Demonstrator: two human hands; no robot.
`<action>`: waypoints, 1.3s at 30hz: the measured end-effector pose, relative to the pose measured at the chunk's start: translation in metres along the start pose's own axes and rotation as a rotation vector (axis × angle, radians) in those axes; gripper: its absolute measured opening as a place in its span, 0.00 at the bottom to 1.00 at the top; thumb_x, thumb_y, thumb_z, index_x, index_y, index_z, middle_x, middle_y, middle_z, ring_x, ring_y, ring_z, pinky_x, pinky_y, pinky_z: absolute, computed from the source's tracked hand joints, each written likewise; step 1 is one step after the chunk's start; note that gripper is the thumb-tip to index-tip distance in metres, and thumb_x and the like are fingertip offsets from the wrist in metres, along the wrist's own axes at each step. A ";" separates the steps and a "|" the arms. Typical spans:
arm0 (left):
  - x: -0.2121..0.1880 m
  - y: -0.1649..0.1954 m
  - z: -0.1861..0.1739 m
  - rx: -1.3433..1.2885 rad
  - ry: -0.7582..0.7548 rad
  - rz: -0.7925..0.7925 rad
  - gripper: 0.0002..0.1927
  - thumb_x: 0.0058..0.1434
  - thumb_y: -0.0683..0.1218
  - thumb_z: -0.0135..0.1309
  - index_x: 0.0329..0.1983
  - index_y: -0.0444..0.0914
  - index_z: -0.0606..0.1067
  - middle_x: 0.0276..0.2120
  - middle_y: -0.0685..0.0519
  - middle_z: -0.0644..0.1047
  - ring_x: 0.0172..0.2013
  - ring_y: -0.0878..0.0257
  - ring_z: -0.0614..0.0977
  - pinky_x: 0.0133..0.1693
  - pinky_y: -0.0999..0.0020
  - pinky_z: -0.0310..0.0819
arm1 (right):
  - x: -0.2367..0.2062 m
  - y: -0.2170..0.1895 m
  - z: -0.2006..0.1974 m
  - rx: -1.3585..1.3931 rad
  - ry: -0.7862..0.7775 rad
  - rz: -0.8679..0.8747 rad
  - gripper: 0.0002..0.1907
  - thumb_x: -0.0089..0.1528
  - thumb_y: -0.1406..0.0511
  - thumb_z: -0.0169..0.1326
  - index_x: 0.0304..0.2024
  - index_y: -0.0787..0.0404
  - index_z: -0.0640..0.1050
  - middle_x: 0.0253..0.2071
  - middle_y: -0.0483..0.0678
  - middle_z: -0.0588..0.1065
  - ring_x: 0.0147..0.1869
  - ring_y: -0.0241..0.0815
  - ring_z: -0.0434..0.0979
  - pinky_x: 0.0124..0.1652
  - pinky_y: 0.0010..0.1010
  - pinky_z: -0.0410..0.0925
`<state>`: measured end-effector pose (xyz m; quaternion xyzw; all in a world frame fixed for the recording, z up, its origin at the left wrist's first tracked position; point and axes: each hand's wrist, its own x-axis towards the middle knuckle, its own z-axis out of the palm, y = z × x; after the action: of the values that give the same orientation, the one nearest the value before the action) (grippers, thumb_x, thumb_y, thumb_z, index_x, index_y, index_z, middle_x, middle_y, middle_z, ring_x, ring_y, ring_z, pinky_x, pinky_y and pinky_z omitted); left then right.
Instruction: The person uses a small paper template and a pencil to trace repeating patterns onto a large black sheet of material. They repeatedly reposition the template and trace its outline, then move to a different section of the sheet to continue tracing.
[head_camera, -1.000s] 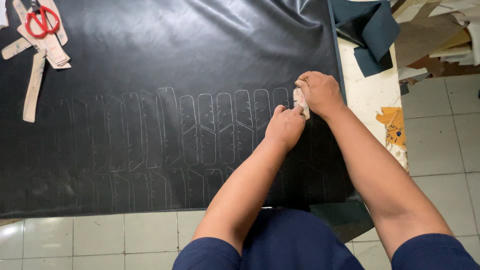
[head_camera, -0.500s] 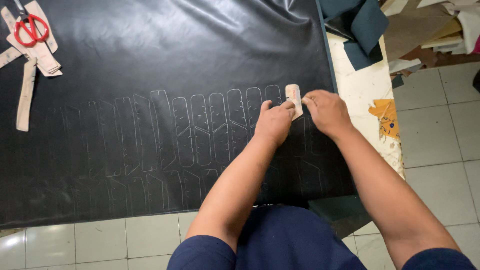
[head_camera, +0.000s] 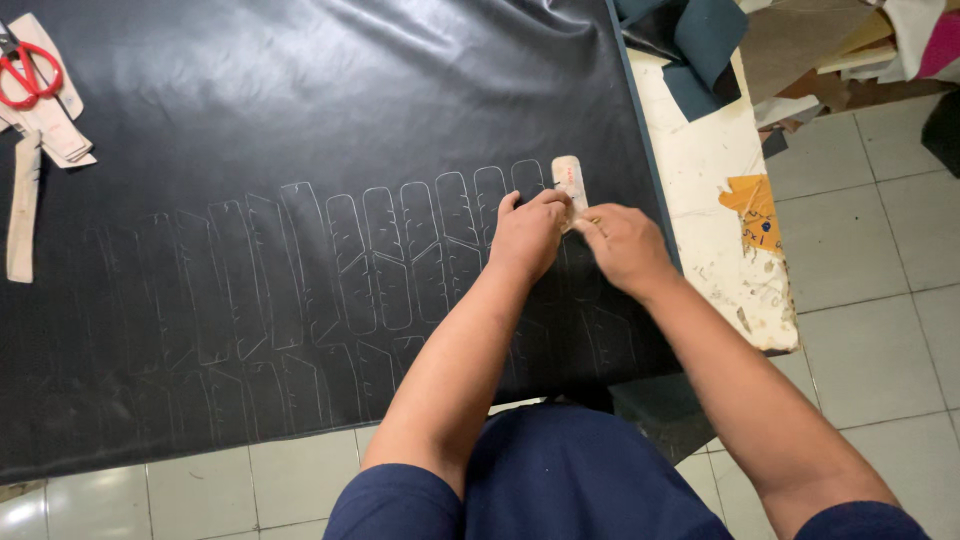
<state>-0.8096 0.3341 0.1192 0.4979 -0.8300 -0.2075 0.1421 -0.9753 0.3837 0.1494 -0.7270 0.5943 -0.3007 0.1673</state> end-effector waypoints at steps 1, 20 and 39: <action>-0.001 0.000 0.001 0.009 -0.016 -0.006 0.09 0.63 0.43 0.49 0.42 0.43 0.78 0.54 0.63 0.78 0.53 0.64 0.79 0.66 0.47 0.56 | -0.003 -0.003 0.002 0.003 0.004 -0.023 0.10 0.66 0.62 0.56 0.40 0.62 0.83 0.40 0.52 0.81 0.45 0.57 0.80 0.46 0.43 0.71; -0.014 -0.009 -0.002 -0.068 0.108 0.021 0.07 0.59 0.43 0.54 0.41 0.43 0.78 0.58 0.57 0.72 0.56 0.61 0.77 0.67 0.48 0.56 | 0.028 0.003 0.010 0.029 0.116 0.062 0.11 0.68 0.63 0.53 0.41 0.64 0.82 0.42 0.55 0.81 0.45 0.56 0.81 0.45 0.41 0.72; 0.037 -0.008 0.030 -1.477 0.117 -0.685 0.23 0.60 0.39 0.56 0.58 0.28 0.67 0.48 0.40 0.79 0.43 0.57 0.83 0.47 0.64 0.78 | 0.010 0.020 0.017 0.119 -0.080 0.427 0.25 0.56 0.52 0.66 0.49 0.61 0.82 0.46 0.52 0.75 0.48 0.49 0.78 0.47 0.38 0.70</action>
<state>-0.8343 0.3038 0.0900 0.5120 -0.2721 -0.7066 0.4055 -0.9788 0.3679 0.1268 -0.5850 0.7088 -0.2638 0.2930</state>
